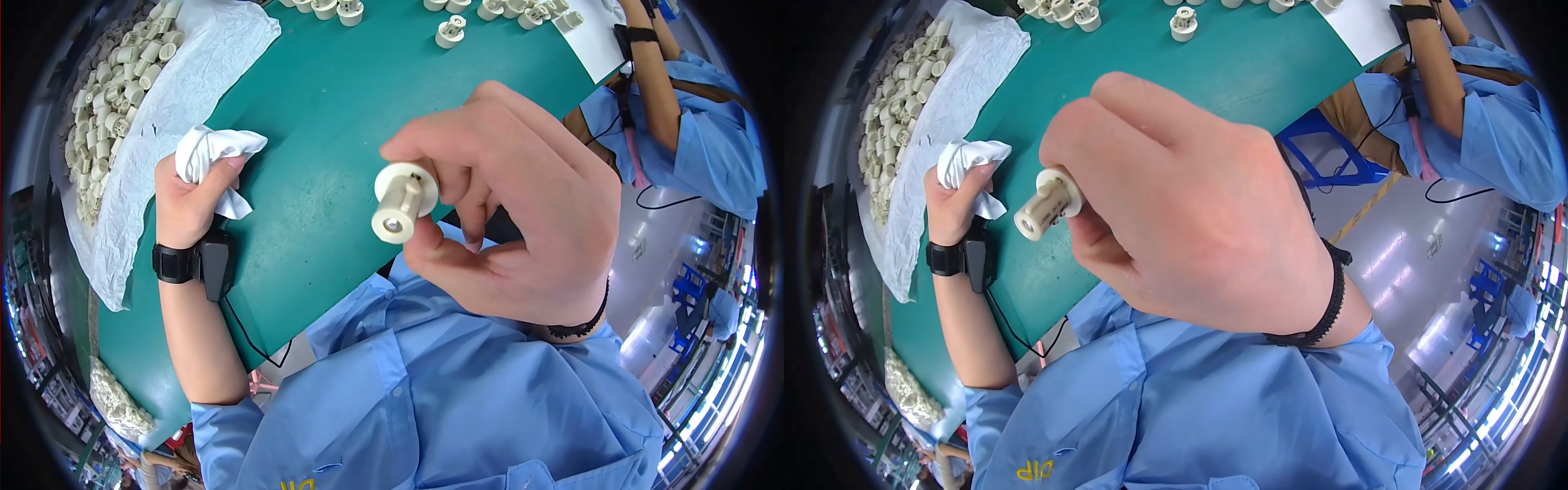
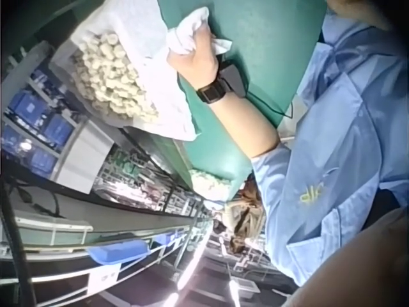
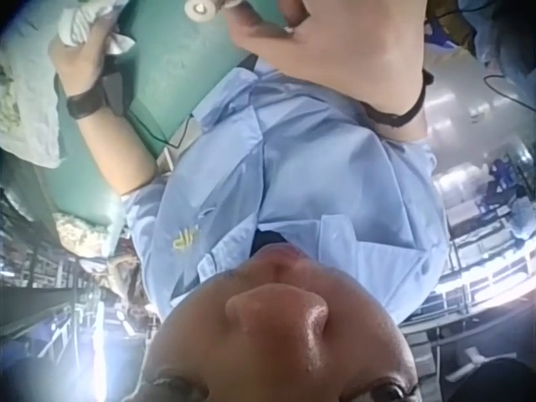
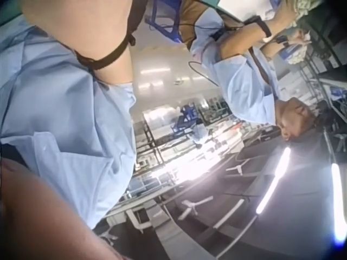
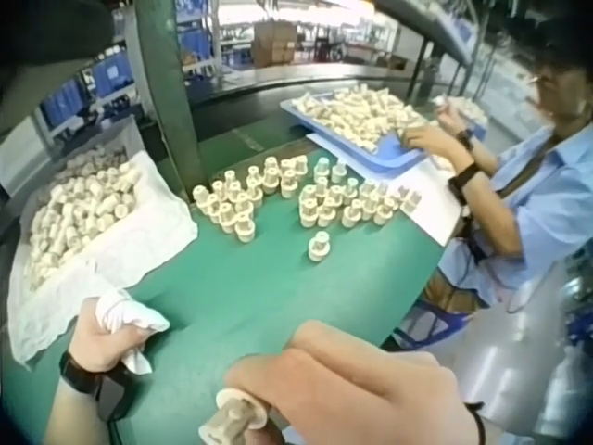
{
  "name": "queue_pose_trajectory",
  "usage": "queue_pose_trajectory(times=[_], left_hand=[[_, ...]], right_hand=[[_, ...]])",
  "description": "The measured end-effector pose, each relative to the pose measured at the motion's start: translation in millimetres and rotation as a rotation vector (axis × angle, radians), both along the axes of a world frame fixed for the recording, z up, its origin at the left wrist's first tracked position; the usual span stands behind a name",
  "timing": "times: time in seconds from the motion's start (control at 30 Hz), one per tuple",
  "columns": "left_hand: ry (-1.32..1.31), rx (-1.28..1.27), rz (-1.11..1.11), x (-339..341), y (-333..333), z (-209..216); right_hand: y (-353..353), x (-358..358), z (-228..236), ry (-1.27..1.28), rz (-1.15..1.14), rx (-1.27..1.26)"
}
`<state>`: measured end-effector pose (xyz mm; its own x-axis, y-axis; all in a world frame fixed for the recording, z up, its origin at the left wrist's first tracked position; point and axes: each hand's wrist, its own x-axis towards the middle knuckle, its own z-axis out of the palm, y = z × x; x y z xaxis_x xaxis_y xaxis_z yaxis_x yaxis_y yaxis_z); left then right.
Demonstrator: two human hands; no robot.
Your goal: The person picks up a plastic component from a tray, wipes it with a cloth, and places it on the table, repeating this process for several components.
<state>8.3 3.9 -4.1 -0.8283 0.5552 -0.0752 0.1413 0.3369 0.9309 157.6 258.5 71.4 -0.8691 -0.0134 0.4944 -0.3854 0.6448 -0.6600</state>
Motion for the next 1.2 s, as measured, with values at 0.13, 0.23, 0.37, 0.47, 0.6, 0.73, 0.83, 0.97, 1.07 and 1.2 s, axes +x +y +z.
queue_pose_trajectory(times=[0.13, 0.23, 0.37, 0.47, 0.6, 0.73, 0.83, 0.97, 1.07, 1.2], left_hand=[[-0.024, -0.011, -0.004, 0.1, -1.3, -0.4], [-0.031, -0.01, -0.019, -1.3, -1.0, -0.8], [0.004, 0.006, -0.004, -3.4, -1.3, -1.9], [-0.028, -0.001, -0.016, -0.7, 0.7, 0.3], [0.004, -0.011, 0.006, -0.8, -0.6, -0.6], [-0.018, 0.001, -0.01, 0.5, 0.5, -1.0], [-0.01, -0.005, -0.003, -0.4, -0.1, -1.4], [-0.004, 0.013, -0.003, -1.7, -0.2, -1.6], [-0.007, 0.011, -0.004, -1.0, 0.1, -1.5], [-0.016, -0.002, 0.001, -1.3, -1.2, -2.0]], right_hand=[[2.9, -3.3, -4.0, 0.037, 0.006, 0.036], [0.6, -3.7, -6.1, 0.019, -0.032, -0.005], [1.0, -5.9, -6.2, 0.009, -0.038, -0.023], [0.4, -4.2, -4.0, -0.021, -0.014, -0.053], [0.2, -1.8, -4.5, -0.055, 0.001, -0.098], [1.6, -3.1, -5.5, -0.059, 0.018, -0.108], [2.0, -2.3, -6.0, -0.064, 0.029, -0.114], [1.7, -2.9, -7.0, -0.051, 0.059, -0.135], [1.9, -3.0, -8.3, -0.001, 0.103, -0.151], [-0.5, -0.3, -8.1, -0.035, 0.1, -0.17]])
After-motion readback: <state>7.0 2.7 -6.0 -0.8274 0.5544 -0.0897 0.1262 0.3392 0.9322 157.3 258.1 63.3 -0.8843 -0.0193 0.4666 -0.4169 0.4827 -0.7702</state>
